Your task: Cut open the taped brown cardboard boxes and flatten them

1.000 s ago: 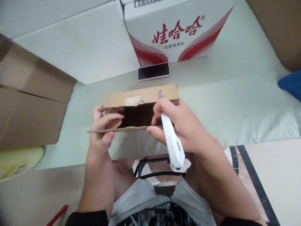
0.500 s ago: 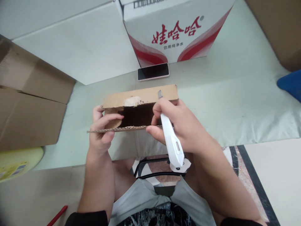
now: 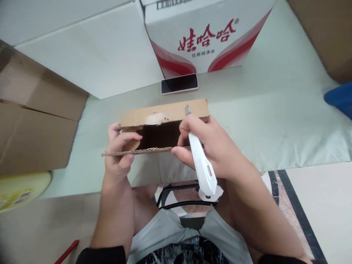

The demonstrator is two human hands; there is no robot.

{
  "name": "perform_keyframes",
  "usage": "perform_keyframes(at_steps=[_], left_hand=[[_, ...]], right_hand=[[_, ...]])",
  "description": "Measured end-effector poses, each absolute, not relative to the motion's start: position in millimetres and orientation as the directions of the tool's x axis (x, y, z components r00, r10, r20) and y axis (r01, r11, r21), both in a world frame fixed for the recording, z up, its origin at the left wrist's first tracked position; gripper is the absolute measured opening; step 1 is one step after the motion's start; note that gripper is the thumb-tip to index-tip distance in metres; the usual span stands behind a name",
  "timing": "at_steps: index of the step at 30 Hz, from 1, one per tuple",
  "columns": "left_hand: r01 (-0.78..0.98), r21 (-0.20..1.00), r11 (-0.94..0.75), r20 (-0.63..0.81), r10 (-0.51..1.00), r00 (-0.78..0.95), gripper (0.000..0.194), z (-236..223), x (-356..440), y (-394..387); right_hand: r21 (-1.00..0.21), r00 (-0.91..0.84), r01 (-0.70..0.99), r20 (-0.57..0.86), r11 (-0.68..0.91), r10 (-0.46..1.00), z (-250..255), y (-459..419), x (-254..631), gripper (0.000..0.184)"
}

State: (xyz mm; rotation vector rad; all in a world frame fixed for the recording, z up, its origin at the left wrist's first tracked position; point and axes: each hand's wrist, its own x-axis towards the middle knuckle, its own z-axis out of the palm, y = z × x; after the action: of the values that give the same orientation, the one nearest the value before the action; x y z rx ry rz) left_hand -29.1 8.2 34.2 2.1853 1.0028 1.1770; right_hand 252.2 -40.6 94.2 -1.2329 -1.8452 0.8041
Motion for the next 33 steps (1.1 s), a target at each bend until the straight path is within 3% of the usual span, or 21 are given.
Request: perform_keyframes(at_steps=[6,11,22,27,33], left_hand=[[0.388,0.656,-0.648,0.562,0.762,0.321,0.049,25,-31,11],[0.412,0.622,-0.665,0.583,0.746,0.324,0.059,19,-35,14],[0.379,0.568,-0.730,0.622,0.683,0.383,0.054,24,-38,16],[0.285,0.610,-0.740,0.649,0.672,0.357,0.052,26,-39,20],[0.057,0.701,-0.711,0.711,0.703,0.018,0.057,26,-30,24]], right_hand=[[-0.840,-0.233,0.444,0.228,0.312,0.945,90,-44,256,0.031],[-0.866,-0.414,0.354,0.193,0.353,0.890,97,-45,262,0.031],[-0.683,-0.515,0.569,0.139,0.458,0.846,119,-59,270,0.052],[-0.798,-0.461,0.469,0.144,0.378,0.875,123,-61,274,0.049],[-0.916,-0.356,0.218,0.246,0.336,0.902,108,-51,271,0.039]])
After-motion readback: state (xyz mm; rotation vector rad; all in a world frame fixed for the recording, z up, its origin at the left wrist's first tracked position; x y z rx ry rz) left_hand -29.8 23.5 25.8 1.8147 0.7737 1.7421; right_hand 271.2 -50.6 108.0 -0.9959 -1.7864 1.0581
